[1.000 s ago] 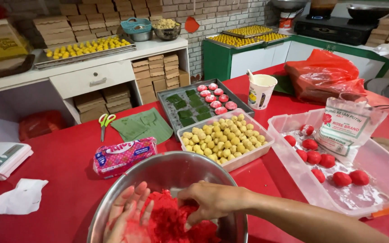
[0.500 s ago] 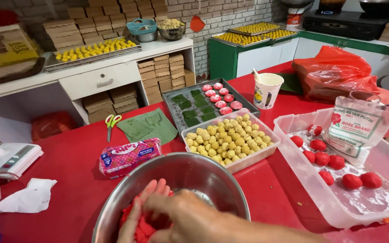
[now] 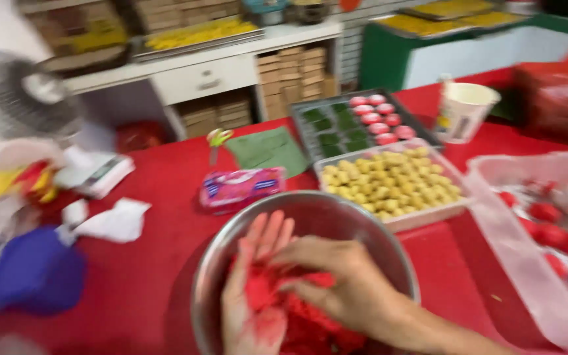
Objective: Manually wrapping yellow filling inside red dough to create uniform snack balls in a bakery production area.
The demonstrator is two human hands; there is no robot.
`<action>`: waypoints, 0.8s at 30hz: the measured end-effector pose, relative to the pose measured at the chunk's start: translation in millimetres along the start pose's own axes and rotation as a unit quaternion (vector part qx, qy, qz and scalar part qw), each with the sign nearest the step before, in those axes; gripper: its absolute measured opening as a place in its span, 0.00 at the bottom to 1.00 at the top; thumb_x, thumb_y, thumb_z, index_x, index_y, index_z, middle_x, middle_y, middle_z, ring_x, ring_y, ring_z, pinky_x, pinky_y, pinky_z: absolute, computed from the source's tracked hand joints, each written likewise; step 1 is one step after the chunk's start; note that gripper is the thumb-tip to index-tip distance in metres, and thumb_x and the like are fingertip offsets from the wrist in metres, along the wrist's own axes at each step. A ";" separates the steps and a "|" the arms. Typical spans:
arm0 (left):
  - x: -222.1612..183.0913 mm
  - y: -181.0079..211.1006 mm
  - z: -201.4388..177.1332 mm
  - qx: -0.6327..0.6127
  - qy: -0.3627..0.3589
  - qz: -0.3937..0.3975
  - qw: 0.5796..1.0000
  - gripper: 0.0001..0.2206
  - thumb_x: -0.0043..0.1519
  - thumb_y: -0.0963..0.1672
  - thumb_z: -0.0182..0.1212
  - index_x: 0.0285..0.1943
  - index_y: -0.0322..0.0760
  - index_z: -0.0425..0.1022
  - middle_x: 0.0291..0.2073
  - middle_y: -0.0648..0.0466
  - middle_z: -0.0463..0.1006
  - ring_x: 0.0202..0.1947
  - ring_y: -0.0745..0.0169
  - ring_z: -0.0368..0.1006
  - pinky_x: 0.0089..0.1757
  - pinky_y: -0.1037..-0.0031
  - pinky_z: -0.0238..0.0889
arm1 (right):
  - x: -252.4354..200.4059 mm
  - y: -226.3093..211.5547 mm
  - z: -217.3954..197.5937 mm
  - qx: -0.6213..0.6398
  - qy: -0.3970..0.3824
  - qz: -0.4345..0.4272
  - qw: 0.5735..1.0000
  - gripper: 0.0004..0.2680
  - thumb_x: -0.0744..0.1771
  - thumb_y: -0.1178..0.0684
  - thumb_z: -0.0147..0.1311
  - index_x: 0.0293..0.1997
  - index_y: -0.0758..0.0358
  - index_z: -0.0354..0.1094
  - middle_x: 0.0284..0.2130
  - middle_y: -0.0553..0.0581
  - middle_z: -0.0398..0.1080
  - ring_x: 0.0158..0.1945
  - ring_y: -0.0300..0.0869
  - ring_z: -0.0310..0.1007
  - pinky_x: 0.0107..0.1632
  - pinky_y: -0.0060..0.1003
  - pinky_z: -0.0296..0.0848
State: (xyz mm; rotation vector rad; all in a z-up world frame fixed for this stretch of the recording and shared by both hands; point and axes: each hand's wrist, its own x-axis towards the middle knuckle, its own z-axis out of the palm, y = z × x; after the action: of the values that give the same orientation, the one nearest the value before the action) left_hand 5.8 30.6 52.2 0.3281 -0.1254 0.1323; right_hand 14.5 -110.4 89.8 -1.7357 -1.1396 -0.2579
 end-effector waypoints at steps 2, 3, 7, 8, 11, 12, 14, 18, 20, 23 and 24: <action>-7.0 6.1 16.6 0.030 0.169 -0.014 0.985 0.27 0.66 0.47 0.40 0.72 0.31 0.67 0.72 0.35 0.69 0.74 0.39 0.61 0.69 0.52 0.49 | -0.2 -6.6 2.3 -0.031 0.033 -0.008 0.999 0.10 0.64 0.56 0.63 0.48 0.64 0.75 0.44 0.56 0.82 0.49 0.44 0.83 0.56 0.37 0.78; -8.6 7.7 5.6 0.024 0.044 0.014 0.999 0.28 0.68 0.51 0.43 0.73 0.29 0.66 0.72 0.34 0.67 0.74 0.39 0.59 0.67 0.52 0.46 | -7.5 -3.1 12.0 -0.038 0.020 -0.007 0.999 0.16 0.65 0.53 0.64 0.57 0.64 0.69 0.50 0.60 0.79 0.54 0.46 0.81 0.59 0.38 0.76; -12.3 6.5 4.0 0.116 0.031 0.067 0.991 0.26 0.66 0.47 0.49 0.71 0.28 0.66 0.66 0.26 0.71 0.69 0.35 0.66 0.67 0.58 0.53 | -29.2 10.8 40.6 -0.092 0.027 -0.116 0.989 0.12 0.68 0.60 0.55 0.58 0.70 0.70 0.56 0.68 0.74 0.60 0.52 0.79 0.65 0.42 0.75; -11.2 7.5 7.2 0.114 0.040 0.066 0.991 0.26 0.66 0.47 0.49 0.71 0.28 0.66 0.66 0.26 0.71 0.69 0.35 0.66 0.67 0.58 0.53 | -21.2 6.2 29.5 -0.087 0.022 -0.111 0.990 0.12 0.68 0.60 0.55 0.58 0.70 0.70 0.56 0.68 0.74 0.60 0.52 0.79 0.65 0.42 0.75; -5.9 11.4 16.0 0.082 0.143 0.078 0.983 0.27 0.62 0.45 0.51 0.71 0.28 0.66 0.68 0.29 0.71 0.69 0.35 0.67 0.68 0.58 0.55 | 4.4 2.4 -1.9 -0.016 -0.079 -0.004 0.997 0.15 0.68 0.52 0.57 0.62 0.62 0.70 0.57 0.57 0.77 0.60 0.44 0.79 0.64 0.39 0.71; -4.6 13.5 17.5 0.064 0.172 0.090 0.979 0.26 0.63 0.45 0.48 0.71 0.29 0.67 0.68 0.31 0.72 0.70 0.38 0.67 0.65 0.61 0.56 | 12.5 6.1 -10.1 -0.008 -0.061 0.059 0.996 0.13 0.66 0.54 0.59 0.56 0.60 0.74 0.51 0.55 0.80 0.52 0.40 0.82 0.57 0.35 0.77; -4.3 13.8 19.1 0.040 0.205 0.112 0.971 0.25 0.64 0.45 0.44 0.71 0.30 0.67 0.68 0.33 0.72 0.70 0.40 0.67 0.62 0.64 0.58 | 8.7 53.9 -13.1 0.001 -0.054 0.119 0.991 0.10 0.65 0.57 0.60 0.51 0.59 0.77 0.45 0.53 0.84 0.45 0.37 0.85 0.49 0.30 0.83; -2.0 10.4 13.3 -0.039 0.189 0.069 0.979 0.25 0.64 0.45 0.44 0.71 0.31 0.68 0.67 0.33 0.71 0.70 0.38 0.66 0.68 0.57 0.52 | -24.1 154.1 19.4 -0.250 -0.314 0.116 0.909 0.20 0.59 0.48 0.71 0.53 0.60 0.70 0.50 0.61 0.77 0.53 0.54 0.77 0.54 0.48 0.72; -0.8 8.0 5.2 -0.037 0.171 0.049 0.983 0.24 0.64 0.46 0.46 0.70 0.34 0.70 0.67 0.35 0.72 0.70 0.41 0.67 0.68 0.59 0.52 | -33.9 167.7 34.4 -0.271 -0.408 0.146 0.859 0.20 0.58 0.50 0.74 0.48 0.58 0.67 0.46 0.60 0.78 0.51 0.54 0.78 0.52 0.51 0.73; -2.2 6.7 0.2 -0.039 0.124 0.049 0.990 0.25 0.64 0.45 0.48 0.70 0.29 0.68 0.66 0.34 0.71 0.68 0.40 0.67 0.67 0.60 0.54 | -40.4 177.4 43.6 -0.270 -0.361 0.092 0.888 0.12 0.57 0.62 0.54 0.41 0.58 0.74 0.35 0.62 0.79 0.39 0.57 0.81 0.43 0.52 0.75; -3.3 8.3 2.0 -0.035 0.130 0.048 0.990 0.24 0.64 0.45 0.48 0.70 0.30 0.68 0.65 0.34 0.72 0.67 0.40 0.68 0.67 0.60 0.56 | -37.5 173.1 42.9 -0.285 -0.366 0.117 0.878 0.13 0.57 0.63 0.53 0.42 0.54 0.73 0.36 0.59 0.79 0.38 0.56 0.81 0.42 0.52 0.74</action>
State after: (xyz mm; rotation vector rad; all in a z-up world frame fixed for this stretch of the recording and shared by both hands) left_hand 1.2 37.3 56.2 0.2325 0.1116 0.2633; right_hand 116.5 -105.9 -61.2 -2.6007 -1.4493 0.2797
